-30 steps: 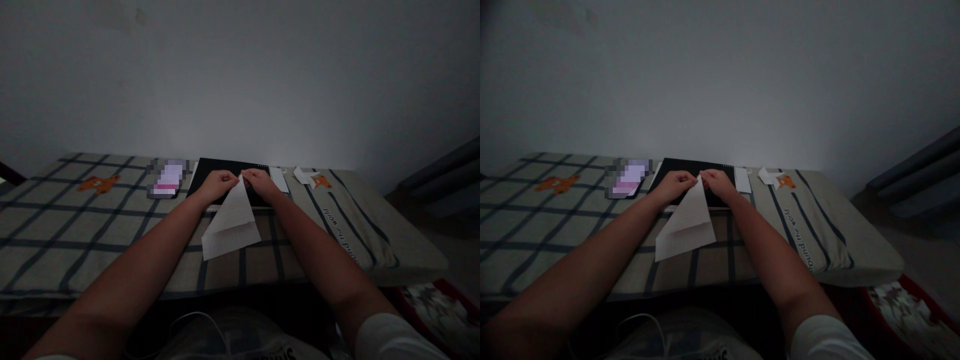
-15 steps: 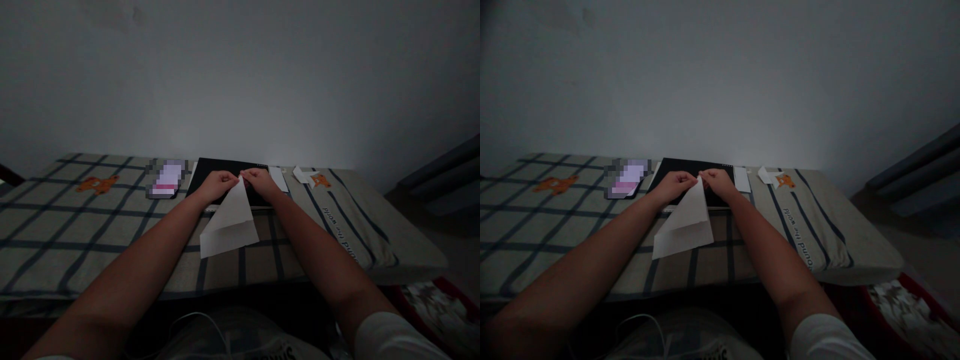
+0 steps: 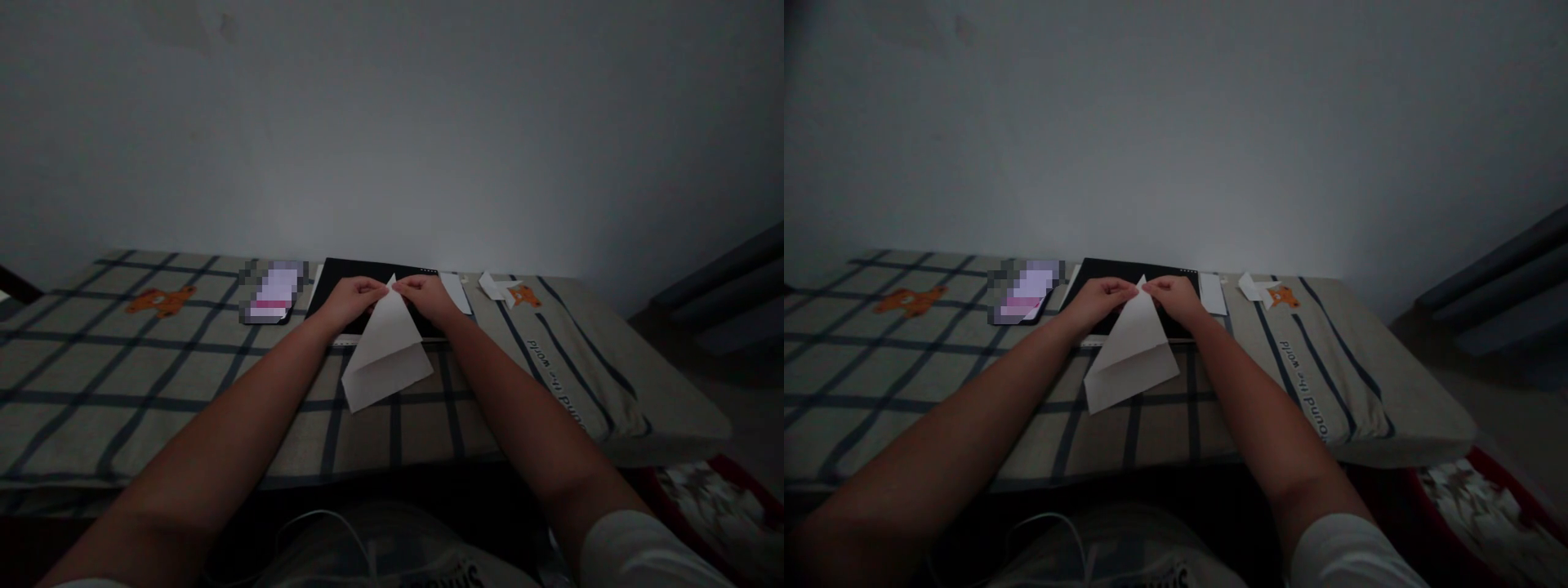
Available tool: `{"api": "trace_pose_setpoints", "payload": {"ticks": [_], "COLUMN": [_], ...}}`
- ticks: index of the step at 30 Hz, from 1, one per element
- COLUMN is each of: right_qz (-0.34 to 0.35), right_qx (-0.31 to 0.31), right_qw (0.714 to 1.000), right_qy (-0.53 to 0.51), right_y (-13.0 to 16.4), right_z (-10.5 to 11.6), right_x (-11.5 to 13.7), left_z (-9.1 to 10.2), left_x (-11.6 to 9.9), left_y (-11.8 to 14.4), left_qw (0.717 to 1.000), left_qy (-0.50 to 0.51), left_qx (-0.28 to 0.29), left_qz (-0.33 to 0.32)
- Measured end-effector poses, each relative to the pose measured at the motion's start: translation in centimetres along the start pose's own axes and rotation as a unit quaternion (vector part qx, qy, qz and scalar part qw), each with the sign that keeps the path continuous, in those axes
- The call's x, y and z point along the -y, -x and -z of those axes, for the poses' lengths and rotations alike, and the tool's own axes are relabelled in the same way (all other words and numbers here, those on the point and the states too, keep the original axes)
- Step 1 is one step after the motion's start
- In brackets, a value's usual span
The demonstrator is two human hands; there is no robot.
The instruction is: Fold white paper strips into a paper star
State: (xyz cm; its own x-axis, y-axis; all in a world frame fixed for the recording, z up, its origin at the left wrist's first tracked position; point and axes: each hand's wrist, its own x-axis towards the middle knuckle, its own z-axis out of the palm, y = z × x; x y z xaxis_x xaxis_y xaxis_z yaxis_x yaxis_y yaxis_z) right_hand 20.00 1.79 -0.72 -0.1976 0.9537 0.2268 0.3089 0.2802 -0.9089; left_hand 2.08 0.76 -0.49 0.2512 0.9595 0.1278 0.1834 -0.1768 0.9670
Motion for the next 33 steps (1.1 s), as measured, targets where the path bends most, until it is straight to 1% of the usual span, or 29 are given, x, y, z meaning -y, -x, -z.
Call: {"api": "trace_pose_setpoints", "payload": {"ticks": [3,8,10,12,15,18,20,23,26,28,30,33], "right_qz": [-0.017,-0.034,-0.038,-0.035,-0.031,-0.038,-0.045,-0.061,-0.061,-0.053,-0.047,-0.046], "right_qx": [0.003,0.040,0.035,0.027,0.021,0.014,0.015,0.032,0.031,0.018,0.012,0.000], "right_qw": [1.000,0.996,0.997,0.998,0.999,0.999,0.998,0.994,0.995,0.996,0.997,0.998], "right_qy": [-0.025,-0.068,-0.058,-0.043,-0.031,-0.025,-0.042,-0.087,-0.079,-0.063,-0.054,-0.052], "right_y": [-0.1,-0.3,-0.4,-0.4,-0.2,-0.2,-0.2,-0.2,-0.2,-0.2,-0.2,-0.4], "right_z": [0.1,0.2,0.2,0.3,0.3,0.3,0.2,0.3,0.3,0.3,0.3,0.3], "right_x": [-0.1,-1.0,-1.1,-1.0,-0.6,-0.4,-0.5,-0.8,-0.9,-0.8,-0.8,-1.1], "left_z": [0.2,0.5,0.5,0.4,0.4,0.6,0.8,1.0,1.1,1.1,1.0,1.1], "left_x": [0.0,0.2,0.1,0.0,0.0,0.2,0.3,0.3,0.2,0.3,0.4,0.6], "left_y": [-0.1,-0.3,-0.3,-0.3,-0.3,-0.4,-0.5,-0.5,-0.6,-0.6,-0.6,-0.7], "left_qw": [1.000,0.998,0.998,0.999,0.999,0.999,0.999,0.999,0.999,0.998,0.998,0.998], "left_qy": [-0.009,-0.049,-0.041,-0.020,0.005,-0.003,-0.013,-0.018,-0.022,-0.010,0.013,0.031], "left_qx": [0.005,-0.029,-0.040,-0.045,-0.022,-0.005,-0.015,-0.027,-0.045,-0.056,-0.047,-0.010], "left_qz": [0.011,-0.010,-0.008,0.007,0.032,0.037,0.033,0.014,0.002,0.011,0.029,0.051]}}
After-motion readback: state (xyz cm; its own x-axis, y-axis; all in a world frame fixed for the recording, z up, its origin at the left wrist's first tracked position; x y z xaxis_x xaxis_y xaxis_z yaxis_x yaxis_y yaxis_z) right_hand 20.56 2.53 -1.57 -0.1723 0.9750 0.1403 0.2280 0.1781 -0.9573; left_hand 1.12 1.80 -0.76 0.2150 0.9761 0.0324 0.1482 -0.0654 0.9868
